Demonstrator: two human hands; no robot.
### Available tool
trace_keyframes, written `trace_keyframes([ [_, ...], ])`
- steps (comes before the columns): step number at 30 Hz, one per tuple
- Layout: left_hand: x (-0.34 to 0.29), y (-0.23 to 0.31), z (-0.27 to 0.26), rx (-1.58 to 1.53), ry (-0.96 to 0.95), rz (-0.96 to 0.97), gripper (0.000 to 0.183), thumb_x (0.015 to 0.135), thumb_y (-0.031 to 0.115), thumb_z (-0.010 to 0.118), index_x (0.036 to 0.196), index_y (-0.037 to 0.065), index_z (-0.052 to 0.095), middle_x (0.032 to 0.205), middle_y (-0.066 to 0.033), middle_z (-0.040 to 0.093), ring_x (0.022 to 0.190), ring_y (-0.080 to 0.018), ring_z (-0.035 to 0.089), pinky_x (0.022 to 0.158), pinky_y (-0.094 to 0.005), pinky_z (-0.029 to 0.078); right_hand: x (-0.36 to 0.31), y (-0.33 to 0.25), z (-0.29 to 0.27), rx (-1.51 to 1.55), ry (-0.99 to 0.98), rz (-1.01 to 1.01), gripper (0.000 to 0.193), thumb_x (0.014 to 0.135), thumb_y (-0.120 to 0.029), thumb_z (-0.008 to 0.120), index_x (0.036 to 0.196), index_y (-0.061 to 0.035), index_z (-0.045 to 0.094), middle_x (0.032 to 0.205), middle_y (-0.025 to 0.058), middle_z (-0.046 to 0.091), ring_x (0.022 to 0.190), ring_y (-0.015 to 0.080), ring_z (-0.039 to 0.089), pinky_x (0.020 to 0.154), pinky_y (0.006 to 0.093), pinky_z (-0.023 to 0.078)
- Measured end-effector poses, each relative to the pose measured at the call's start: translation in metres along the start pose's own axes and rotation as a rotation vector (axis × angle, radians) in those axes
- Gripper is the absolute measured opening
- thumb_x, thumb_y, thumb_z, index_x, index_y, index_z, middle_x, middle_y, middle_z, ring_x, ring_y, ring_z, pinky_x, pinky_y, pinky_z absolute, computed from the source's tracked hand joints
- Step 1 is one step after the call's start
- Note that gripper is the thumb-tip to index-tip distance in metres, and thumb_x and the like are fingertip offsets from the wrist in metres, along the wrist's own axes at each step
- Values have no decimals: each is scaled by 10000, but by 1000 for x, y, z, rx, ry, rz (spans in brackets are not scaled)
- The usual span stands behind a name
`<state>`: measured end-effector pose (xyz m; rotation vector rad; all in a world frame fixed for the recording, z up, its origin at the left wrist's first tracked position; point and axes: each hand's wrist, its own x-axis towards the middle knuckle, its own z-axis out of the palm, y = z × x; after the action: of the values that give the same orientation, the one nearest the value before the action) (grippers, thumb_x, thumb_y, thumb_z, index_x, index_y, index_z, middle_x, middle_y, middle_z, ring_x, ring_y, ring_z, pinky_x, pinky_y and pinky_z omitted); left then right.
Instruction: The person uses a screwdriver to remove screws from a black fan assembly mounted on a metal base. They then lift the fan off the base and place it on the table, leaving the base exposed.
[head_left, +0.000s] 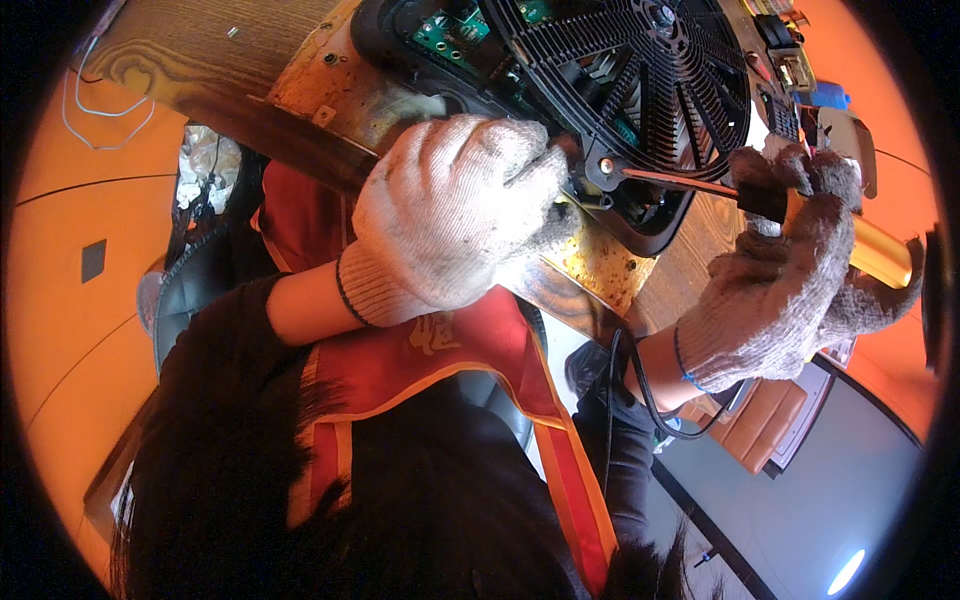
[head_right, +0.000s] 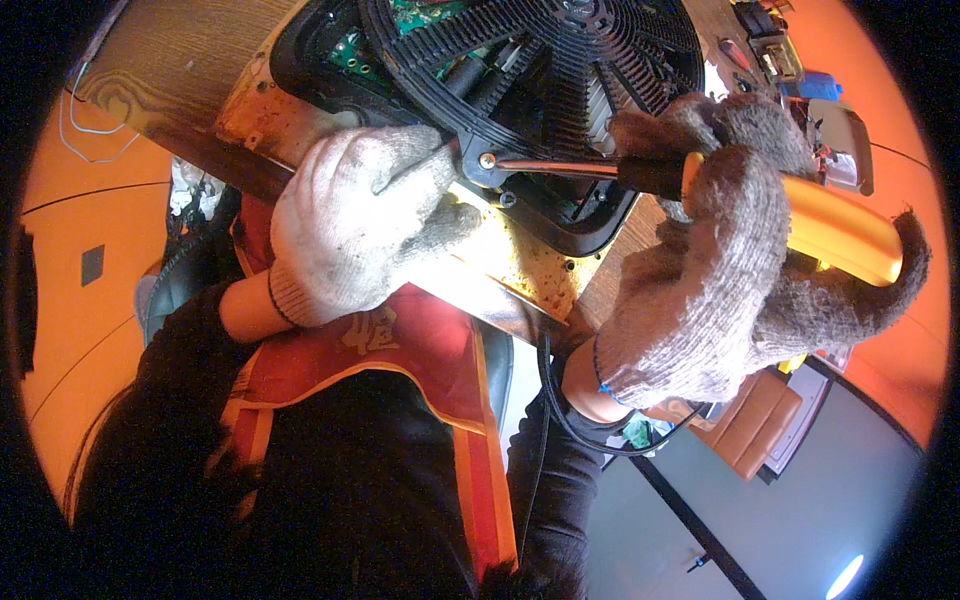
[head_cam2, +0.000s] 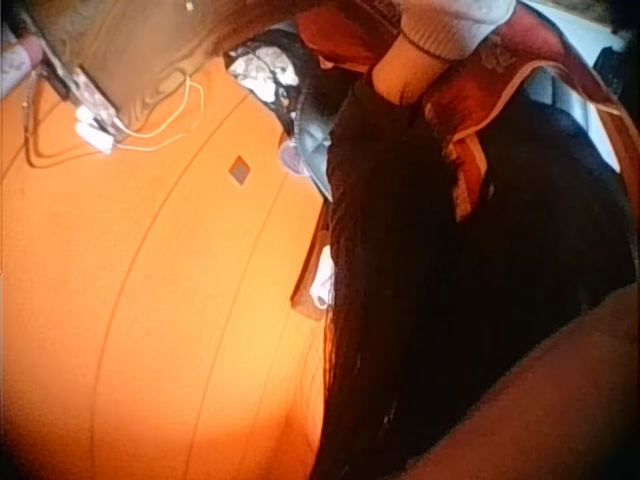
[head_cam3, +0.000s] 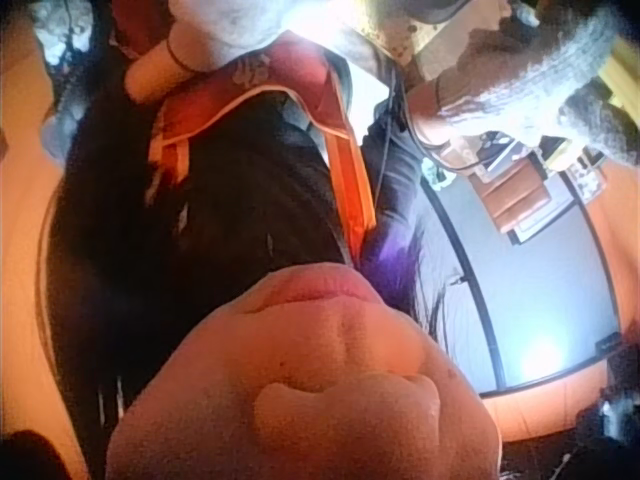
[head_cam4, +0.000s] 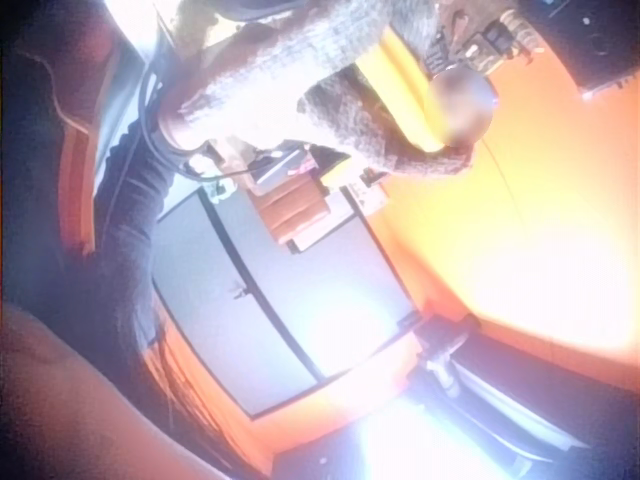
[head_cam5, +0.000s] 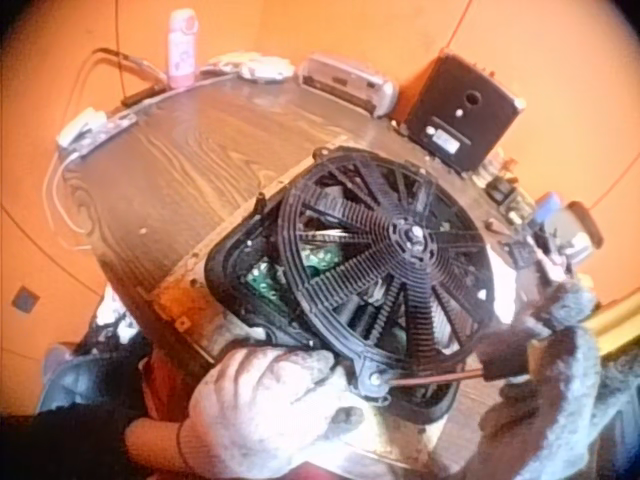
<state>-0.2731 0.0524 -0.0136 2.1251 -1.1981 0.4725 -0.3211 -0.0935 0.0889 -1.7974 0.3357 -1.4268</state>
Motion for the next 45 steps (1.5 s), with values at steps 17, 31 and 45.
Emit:
trace_keyframes([
  [17, 1, 1, -1, -35, -12, -47, 369, 755, 330, 695, 1061, 126, 673, 1097, -45, 600, 960, -249, 574, 835, -392, 462, 1, 27, -49, -140, 176, 209, 621, 746, -113, 768, 1259, 26, 446, 810, 173, 583, 635, 152, 621, 522, 208, 526],
  [31, 1, 2, 2, 9, 0, -58, 381, 763, 341, 658, 1114, 193, 643, 1067, 24, 557, 973, -182, 554, 833, -356, 463, 7, 23, -41, 53, -314, -45, 588, 792, -124, 733, 1297, -25, 449, 1012, 228, 638, 888, 261, 684, 690, 291, 599],
  [45, 5, 4, 1, 39, 23, -47, 319, 770, 363, 668, 1042, 196, 655, 1066, 21, 580, 968, -189, 568, 851, -360, 463, 7, 24, -28, 77, -272, -55, 579, 809, -128, 717, 1307, -40, 436, 992, 213, 638, 857, 250, 677, 674, 289, 593],
])
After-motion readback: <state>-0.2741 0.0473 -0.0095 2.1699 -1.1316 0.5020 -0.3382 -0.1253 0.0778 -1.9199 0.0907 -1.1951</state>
